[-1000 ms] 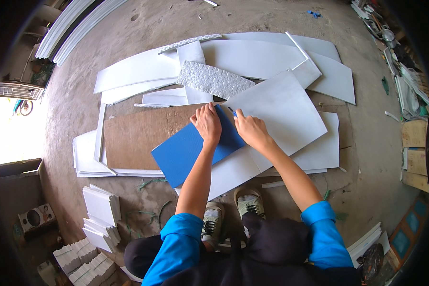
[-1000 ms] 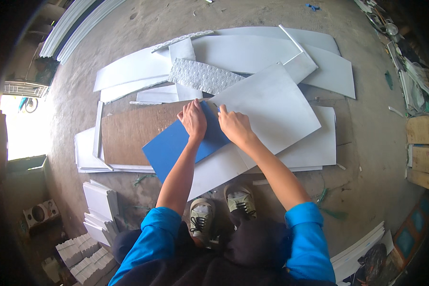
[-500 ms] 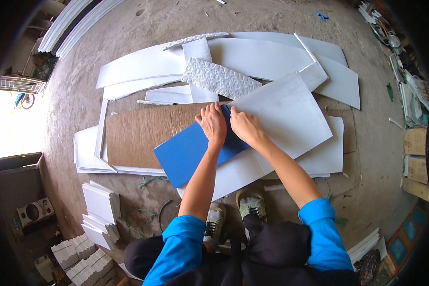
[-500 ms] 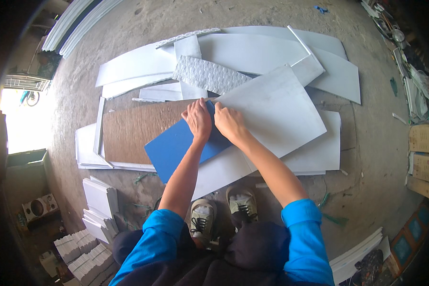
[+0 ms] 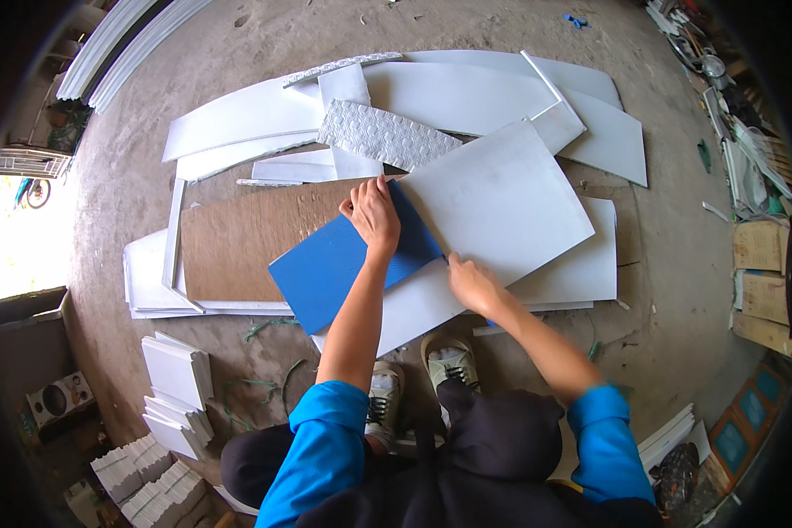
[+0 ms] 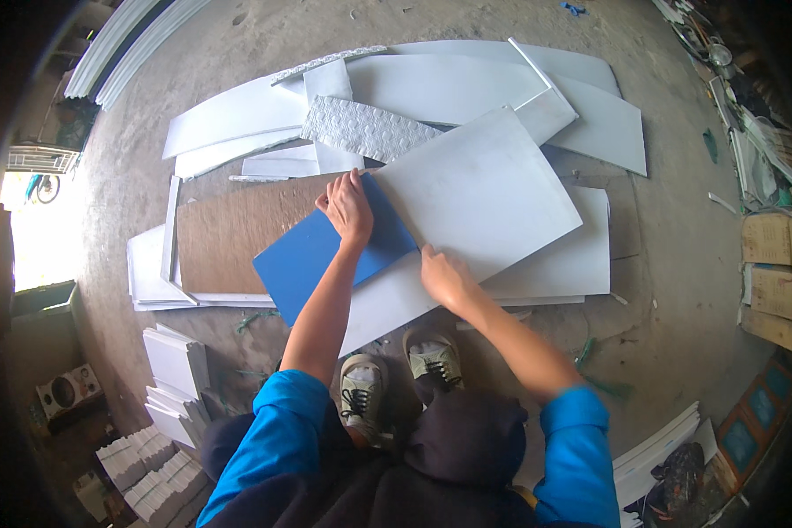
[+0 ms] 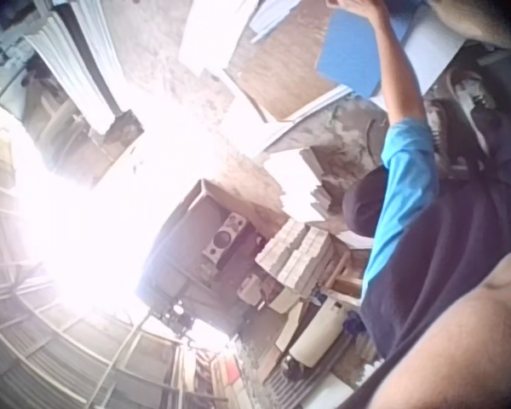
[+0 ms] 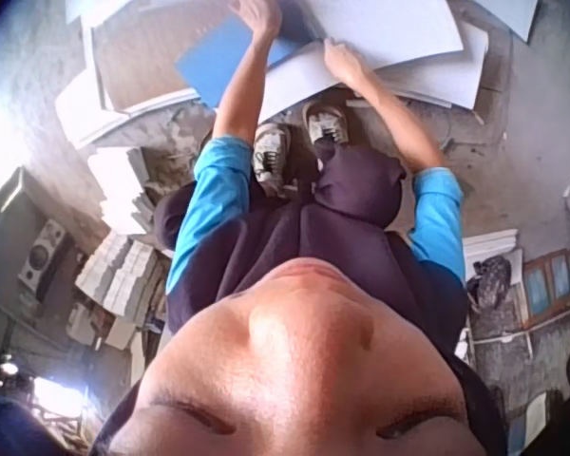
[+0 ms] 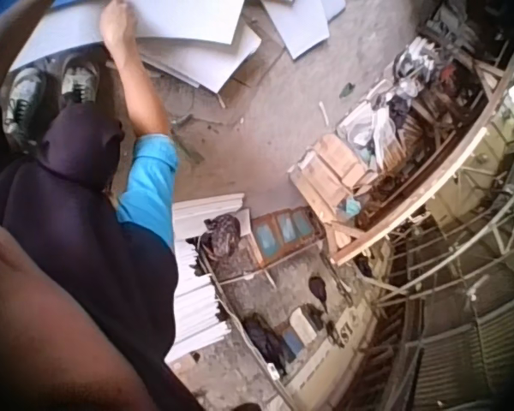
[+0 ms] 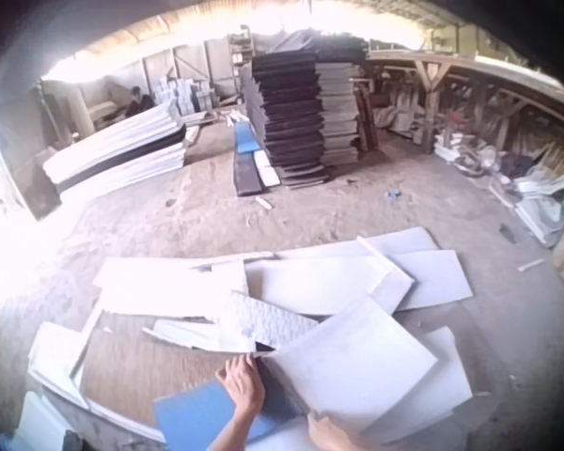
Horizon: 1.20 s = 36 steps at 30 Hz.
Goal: The person uses a utility knife to cut a white foam sheet, using a blue rectangular template as a guide. They repeatedly align the template, score the foam, and snap off the cut pieces, stacking the finished white rectangles on the floor.
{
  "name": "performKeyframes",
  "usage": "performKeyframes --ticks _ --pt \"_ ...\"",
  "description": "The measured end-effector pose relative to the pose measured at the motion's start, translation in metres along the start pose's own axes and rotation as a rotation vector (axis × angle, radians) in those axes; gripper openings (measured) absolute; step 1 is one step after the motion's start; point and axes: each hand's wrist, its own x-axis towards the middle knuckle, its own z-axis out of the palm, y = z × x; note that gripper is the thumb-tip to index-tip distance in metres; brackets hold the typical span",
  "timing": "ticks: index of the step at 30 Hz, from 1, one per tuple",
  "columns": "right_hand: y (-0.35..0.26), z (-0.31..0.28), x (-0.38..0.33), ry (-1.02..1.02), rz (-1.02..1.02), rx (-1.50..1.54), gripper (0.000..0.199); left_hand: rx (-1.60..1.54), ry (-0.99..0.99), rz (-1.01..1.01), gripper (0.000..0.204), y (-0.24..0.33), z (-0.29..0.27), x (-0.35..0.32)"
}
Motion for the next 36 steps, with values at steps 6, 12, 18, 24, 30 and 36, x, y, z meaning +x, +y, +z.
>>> performKeyframes --ticks 6,12,18,24,30,36 --pt "0.012 0.019 -0.052 -0.007 0.035 0.013 0.017 0.019 0.012 0.042 0.032 -0.001 0.004 -0.001" --pt "0.017 0.028 -0.083 -0.010 0.068 -0.005 0.021 0.036 -0.026 0.052 0.031 -0.002 0.005 0.001" --pt "0.019 -0.022 -0.083 -0.066 -0.007 -0.042 0.025 0.029 -0.001 0.084 0.047 0.015 -0.014 -0.014" --pt "0.006 -0.063 -0.065 -0.073 -0.022 -0.127 0.025 0.043 -0.296 0.193 0.079 0.035 -0.044 -0.083" --pt "0.013 -0.068 0.002 -0.004 0.030 0.475 0.026 0.055 -0.302 0.422 0.072 -0.017 -0.057 -0.068" --pt "0.005 -0.028 0.067 0.125 -0.024 0.839 0.028 0.219 -0.394 0.395 0.074 -0.125 -0.100 -0.017"
